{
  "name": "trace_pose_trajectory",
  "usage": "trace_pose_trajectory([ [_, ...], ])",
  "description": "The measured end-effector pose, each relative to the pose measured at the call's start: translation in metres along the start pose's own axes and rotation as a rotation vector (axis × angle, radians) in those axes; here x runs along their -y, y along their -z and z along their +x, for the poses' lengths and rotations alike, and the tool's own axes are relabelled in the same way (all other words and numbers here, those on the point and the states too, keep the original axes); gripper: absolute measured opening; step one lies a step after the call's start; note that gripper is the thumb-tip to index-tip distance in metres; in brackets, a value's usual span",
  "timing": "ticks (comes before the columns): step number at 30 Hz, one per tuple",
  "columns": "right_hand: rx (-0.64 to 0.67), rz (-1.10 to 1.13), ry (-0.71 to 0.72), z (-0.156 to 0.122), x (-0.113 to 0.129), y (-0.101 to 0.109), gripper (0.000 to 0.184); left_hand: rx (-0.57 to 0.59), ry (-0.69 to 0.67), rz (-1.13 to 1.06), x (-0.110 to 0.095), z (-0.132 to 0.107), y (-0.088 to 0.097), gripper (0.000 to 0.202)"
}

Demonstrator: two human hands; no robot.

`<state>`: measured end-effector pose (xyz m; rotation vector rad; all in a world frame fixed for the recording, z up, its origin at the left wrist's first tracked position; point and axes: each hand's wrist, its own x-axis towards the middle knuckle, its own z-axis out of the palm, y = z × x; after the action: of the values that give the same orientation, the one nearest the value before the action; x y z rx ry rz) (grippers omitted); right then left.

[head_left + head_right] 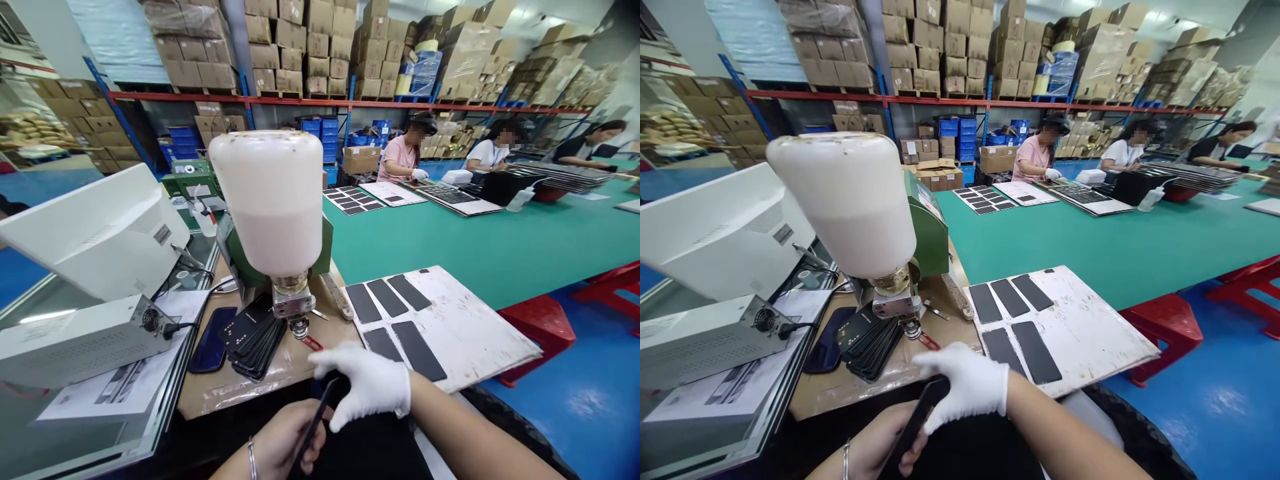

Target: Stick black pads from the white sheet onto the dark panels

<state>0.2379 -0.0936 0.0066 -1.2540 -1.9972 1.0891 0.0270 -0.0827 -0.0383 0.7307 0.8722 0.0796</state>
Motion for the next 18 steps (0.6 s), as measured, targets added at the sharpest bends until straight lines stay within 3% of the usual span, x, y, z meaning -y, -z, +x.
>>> trace_pose_trajectory([
  [2, 0.15, 0.098, -0.044, 0.006, 0.007, -0.014, 0.044, 0.072, -0.023, -0.03, 0.001, -0.004, 0.0, 0.031],
  [3, 0.141, 0.153, -0.11, 0.007, 0.008, -0.017, 0.035, 0.146, -0.026, -0.065, 0.001, -0.006, 0.003, 0.039],
  [6, -0.081, 0.322, -0.294, 0.001, 0.002, -0.011, 0.031, 0.384, -0.039, -0.169, -0.004, -0.014, 0.015, 0.074],
  [8, -0.186, 0.46, -0.326, -0.004, 0.0, -0.001, 0.032, 0.43, -0.131, -0.159, -0.011, -0.017, 0.02, 0.084],
  [13, -0.221, 0.701, -0.281, -0.017, 0.008, 0.024, 0.032, 0.234, -0.408, 0.038, -0.041, -0.007, 0.003, 0.035],
  [15, -0.309, 0.557, -0.251, -0.024, 0.009, 0.032, 0.028, 0.18, -0.46, 0.028, -0.055, -0.002, -0.011, 0.022],
  [18, -0.441, 0.203, -0.217, -0.032, 0.003, 0.043, 0.034, 0.199, -0.513, -0.017, -0.074, 0.001, -0.027, 0.017],
])
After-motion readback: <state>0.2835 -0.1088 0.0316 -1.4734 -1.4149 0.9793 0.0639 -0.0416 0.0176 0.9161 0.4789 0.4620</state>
